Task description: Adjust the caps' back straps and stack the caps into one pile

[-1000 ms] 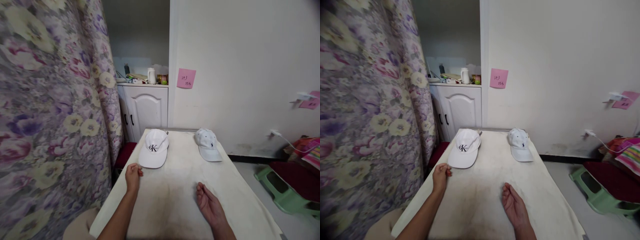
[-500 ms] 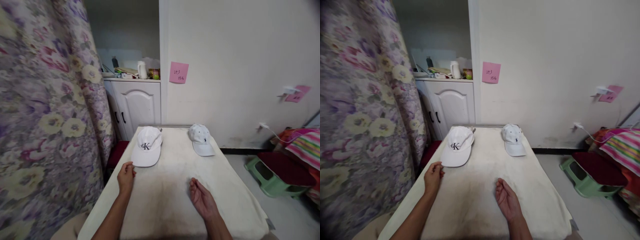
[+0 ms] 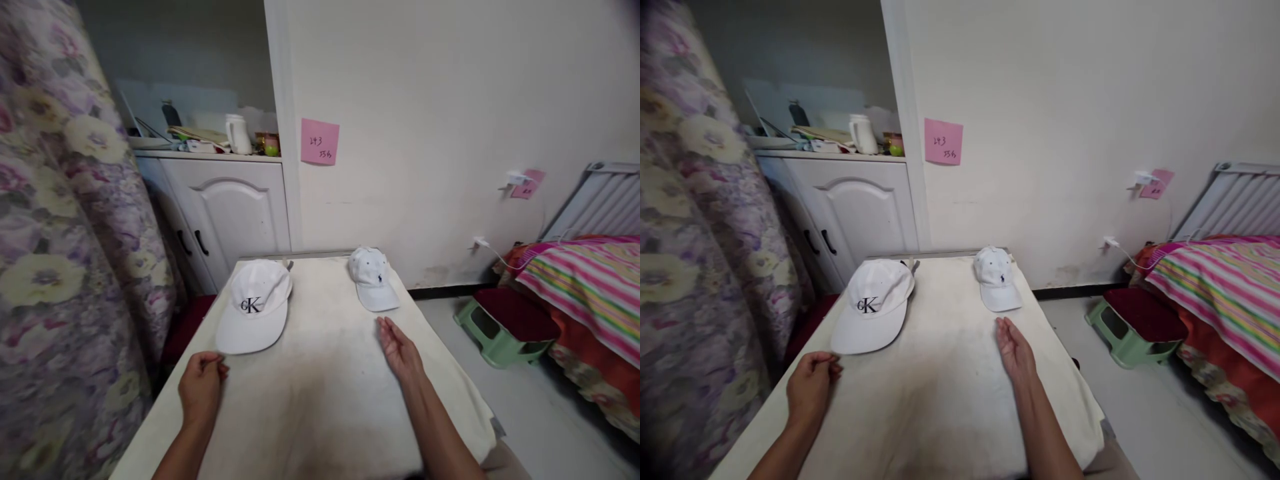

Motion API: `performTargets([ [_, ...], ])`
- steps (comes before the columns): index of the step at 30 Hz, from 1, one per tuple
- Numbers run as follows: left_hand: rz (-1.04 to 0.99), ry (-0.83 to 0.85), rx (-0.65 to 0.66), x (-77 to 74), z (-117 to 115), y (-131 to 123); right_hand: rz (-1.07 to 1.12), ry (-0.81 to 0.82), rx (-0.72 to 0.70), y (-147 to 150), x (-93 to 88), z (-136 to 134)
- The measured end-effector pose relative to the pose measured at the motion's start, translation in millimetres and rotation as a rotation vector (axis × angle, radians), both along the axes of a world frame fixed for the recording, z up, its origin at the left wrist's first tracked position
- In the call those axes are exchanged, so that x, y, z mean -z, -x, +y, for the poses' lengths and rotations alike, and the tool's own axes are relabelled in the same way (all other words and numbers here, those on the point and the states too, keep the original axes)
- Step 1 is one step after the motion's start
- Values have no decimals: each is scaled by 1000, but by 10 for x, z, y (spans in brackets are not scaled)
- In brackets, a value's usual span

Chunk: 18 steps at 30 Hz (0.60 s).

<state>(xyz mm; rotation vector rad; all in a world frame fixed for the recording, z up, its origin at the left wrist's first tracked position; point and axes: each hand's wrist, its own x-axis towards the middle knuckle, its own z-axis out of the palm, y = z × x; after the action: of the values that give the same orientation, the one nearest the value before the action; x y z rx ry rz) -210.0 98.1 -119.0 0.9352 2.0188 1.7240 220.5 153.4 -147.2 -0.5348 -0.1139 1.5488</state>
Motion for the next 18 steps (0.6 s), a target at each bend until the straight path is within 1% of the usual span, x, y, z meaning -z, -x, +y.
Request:
performTargets([
  [4,-14,-19,1,10,23,22,-58,-1,87,-125,36,294],
  [7,-20,-23,3,13,28,31,-76,14,107,-142,63,449],
  [13,-43,-56,2,27,23,22,-48,71,81,-130,36,663],
  [18,-70,-81,-20,12,11,15,-25,91,19,-106,-23,752],
])
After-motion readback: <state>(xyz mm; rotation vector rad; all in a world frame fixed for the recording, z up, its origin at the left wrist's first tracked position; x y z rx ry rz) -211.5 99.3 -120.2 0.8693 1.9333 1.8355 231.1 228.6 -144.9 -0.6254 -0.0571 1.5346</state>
